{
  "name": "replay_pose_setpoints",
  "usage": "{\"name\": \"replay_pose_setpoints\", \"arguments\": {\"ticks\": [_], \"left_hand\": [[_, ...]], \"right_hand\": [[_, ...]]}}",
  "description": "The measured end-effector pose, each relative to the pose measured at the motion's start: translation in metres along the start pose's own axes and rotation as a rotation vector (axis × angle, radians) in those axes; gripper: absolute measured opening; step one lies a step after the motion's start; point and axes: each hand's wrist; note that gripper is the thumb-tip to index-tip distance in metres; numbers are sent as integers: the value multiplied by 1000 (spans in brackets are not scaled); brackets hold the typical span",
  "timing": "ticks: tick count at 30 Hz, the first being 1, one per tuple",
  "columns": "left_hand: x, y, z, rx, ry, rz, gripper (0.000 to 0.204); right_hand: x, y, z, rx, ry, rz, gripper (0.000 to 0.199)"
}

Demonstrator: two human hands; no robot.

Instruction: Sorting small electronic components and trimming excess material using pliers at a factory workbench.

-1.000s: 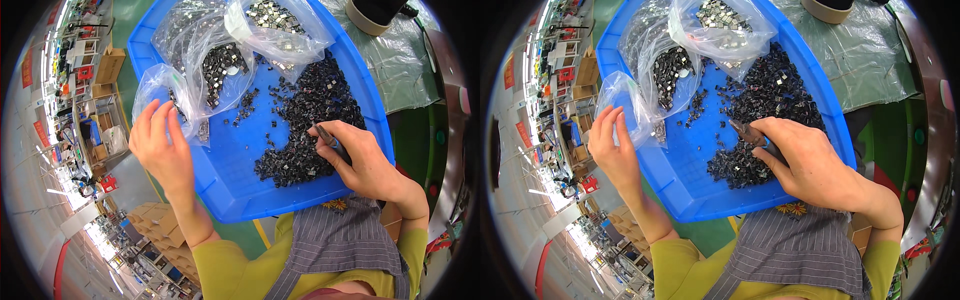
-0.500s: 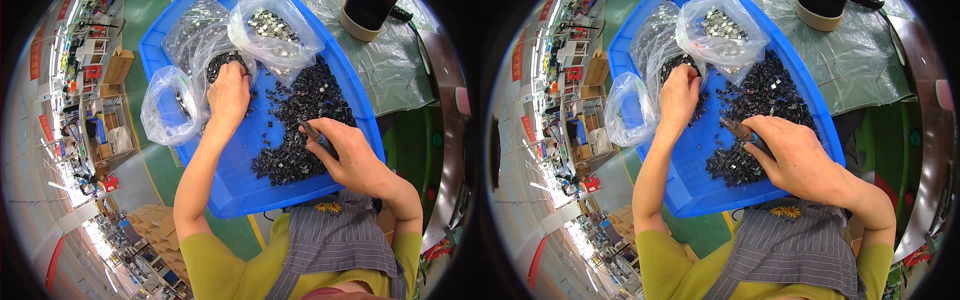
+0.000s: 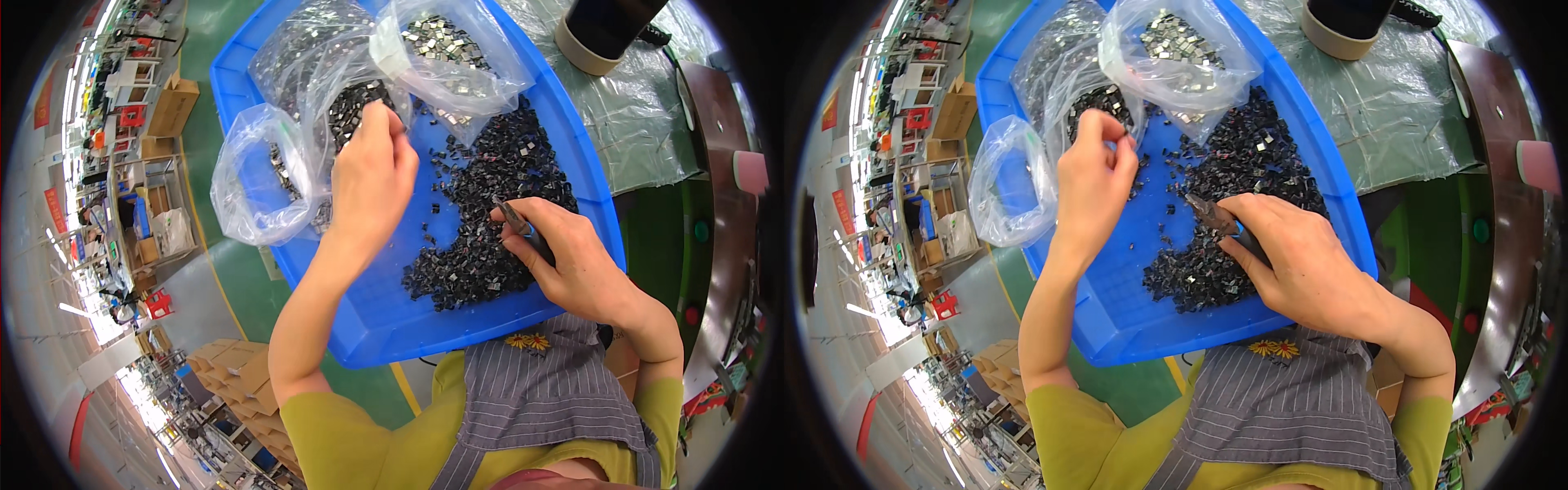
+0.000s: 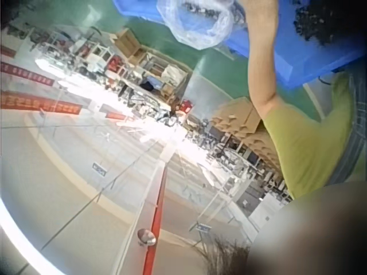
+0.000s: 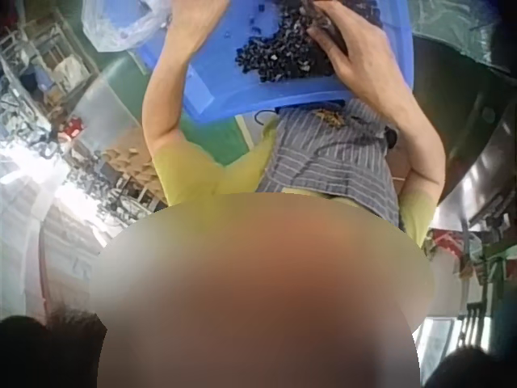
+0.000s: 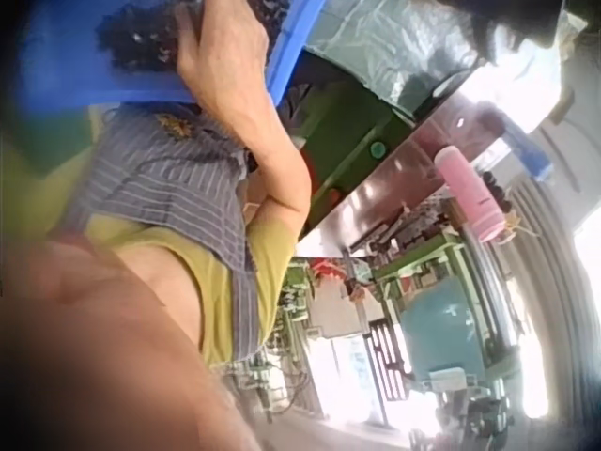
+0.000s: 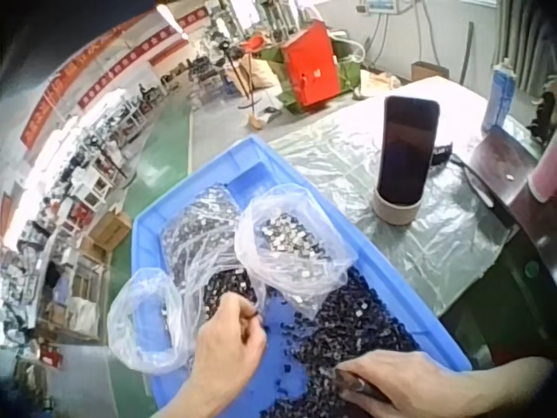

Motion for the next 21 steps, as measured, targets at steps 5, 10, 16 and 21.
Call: {"name": "replay_pose_setpoints", "arguments": {"ticks": [5, 10, 16, 21], "left_hand": [[-24, 56, 41, -228, -203, 804, 18], [-15, 56, 59, -186, -181, 879, 25], [-7, 49, 63, -76, -250, 774, 36], [-7, 51, 63, -30, -244, 764, 39]], "right_hand": [[-4, -2, -3, 11, -35, 33, 34], [-1, -5, -6, 13, -140, 100, 42], [0, -7, -7, 1, -144, 10, 46], [-1, -7, -8, -14, -148, -41, 46]]}}
Point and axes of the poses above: each hand's wrist, its own z-axis away from the middle knuckle, its own x-axis out of the palm, y = z × x, and after that the axes turned 8 degrees about z, right-handed
